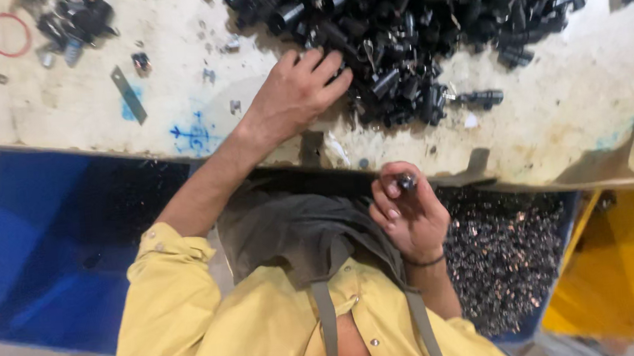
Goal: The person picks black cylindrical plastic components one at a time from a pile on the workbench, turns and looks over each part in their hands, and tosses it into a bin below the bench, repeating this pick-inspect-toss cycle throughout the episode.
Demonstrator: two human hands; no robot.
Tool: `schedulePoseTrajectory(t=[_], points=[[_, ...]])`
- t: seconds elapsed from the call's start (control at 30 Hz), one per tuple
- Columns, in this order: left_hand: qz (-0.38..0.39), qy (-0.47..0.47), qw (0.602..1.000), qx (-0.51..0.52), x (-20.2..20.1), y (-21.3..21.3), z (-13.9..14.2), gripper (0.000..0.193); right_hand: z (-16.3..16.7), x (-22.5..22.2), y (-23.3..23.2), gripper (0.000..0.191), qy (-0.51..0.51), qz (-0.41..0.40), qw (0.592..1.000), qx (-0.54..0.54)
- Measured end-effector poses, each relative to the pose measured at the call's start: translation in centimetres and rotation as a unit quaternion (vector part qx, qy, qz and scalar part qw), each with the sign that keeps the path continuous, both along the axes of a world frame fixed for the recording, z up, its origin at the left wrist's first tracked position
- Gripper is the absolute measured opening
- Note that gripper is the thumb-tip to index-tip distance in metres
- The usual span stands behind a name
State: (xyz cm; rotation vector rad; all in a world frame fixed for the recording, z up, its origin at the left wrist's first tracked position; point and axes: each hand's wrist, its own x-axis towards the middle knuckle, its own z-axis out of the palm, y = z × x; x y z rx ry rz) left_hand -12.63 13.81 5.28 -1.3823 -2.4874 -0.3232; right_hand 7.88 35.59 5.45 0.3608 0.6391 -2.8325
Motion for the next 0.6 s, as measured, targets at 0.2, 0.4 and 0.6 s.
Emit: schedulePoseTrajectory(t=[0.2,0.4,0.6], points=[[0.023,-0.194,0.955,0.223,1.4,-3.0,0.3,0.046,-2.1,0.1,0.3,0.03,-0.004,-0.047,0.999,0.01],[0.015,-0.438,0.666,0.604,7.5,-1.6,1.9,0.024,-2.3,-0.7,0.0,0.026,-0.003,-0.02,1.0,-0.01],[-0.042,-0.672,0.385,0.632,13.1,-0.3,0.0,0.024,-1.3,-1.5,-0.7,0.024,0.057,-0.041,0.987,0.142]])
